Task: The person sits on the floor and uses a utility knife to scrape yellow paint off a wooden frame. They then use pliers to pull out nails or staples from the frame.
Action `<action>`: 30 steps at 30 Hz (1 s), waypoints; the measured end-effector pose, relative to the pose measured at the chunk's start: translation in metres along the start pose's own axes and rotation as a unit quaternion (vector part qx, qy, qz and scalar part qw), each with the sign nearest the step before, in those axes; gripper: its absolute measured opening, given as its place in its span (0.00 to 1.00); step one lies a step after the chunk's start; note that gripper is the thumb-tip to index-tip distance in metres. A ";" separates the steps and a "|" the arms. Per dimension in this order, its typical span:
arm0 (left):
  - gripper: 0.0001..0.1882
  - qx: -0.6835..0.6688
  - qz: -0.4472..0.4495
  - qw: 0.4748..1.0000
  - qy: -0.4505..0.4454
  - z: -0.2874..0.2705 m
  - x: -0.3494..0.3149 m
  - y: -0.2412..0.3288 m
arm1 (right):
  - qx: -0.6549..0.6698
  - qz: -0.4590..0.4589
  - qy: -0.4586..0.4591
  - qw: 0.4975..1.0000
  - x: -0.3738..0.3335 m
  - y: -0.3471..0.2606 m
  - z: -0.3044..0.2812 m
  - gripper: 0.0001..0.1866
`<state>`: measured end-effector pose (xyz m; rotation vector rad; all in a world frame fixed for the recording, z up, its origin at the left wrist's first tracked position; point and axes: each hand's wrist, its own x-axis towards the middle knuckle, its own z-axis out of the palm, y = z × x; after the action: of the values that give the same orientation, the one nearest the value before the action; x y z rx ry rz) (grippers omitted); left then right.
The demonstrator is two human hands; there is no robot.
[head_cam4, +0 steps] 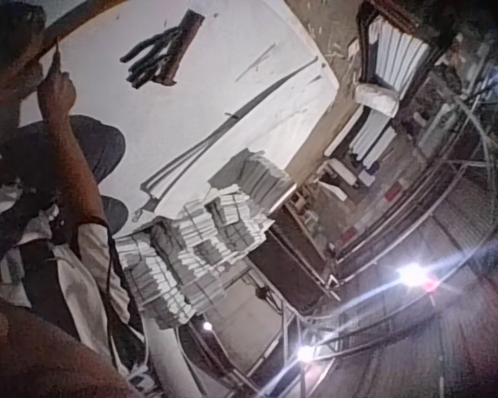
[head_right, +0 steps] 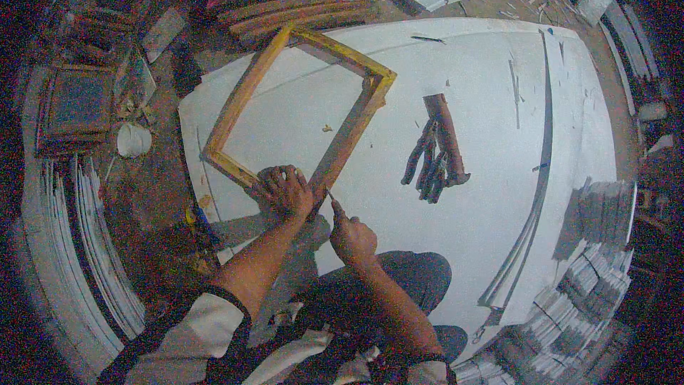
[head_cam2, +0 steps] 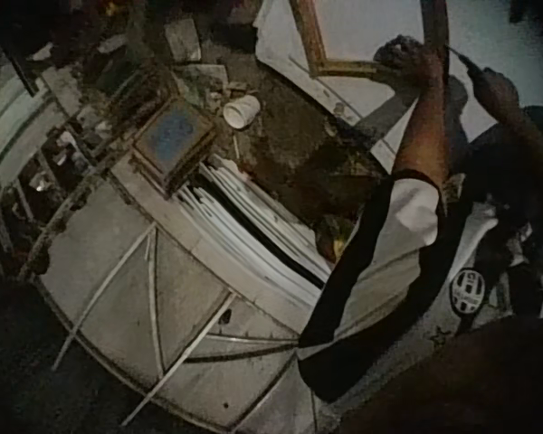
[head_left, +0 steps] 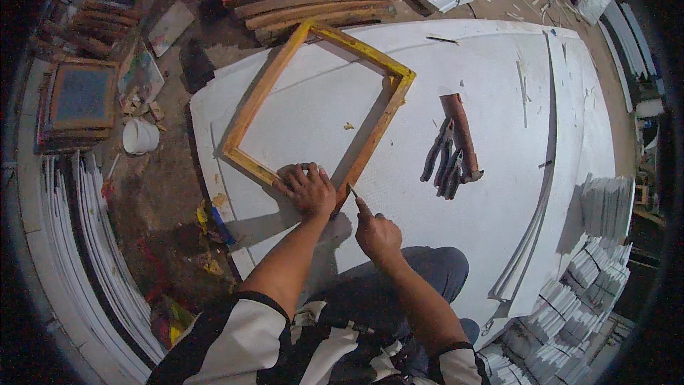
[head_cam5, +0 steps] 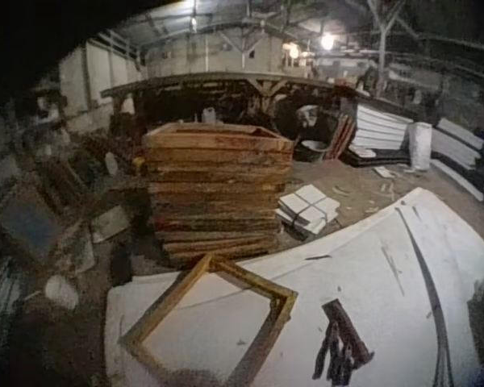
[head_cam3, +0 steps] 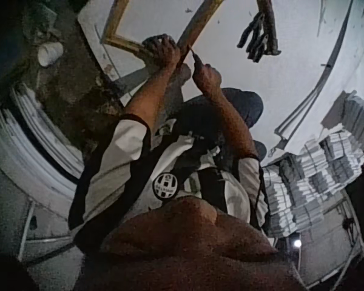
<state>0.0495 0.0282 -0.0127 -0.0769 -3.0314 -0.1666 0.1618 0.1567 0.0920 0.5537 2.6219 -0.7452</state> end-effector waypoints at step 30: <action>0.16 0.013 -0.024 0.998 -0.055 -0.004 0.001 -0.005 | 0.044 0.027 -0.018 0.999 -0.018 0.002 0.003 0.21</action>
<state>0.0487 0.0231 -0.0092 -0.0120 -3.1456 -0.1323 0.1786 0.1517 0.0965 0.6282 2.5410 -0.8478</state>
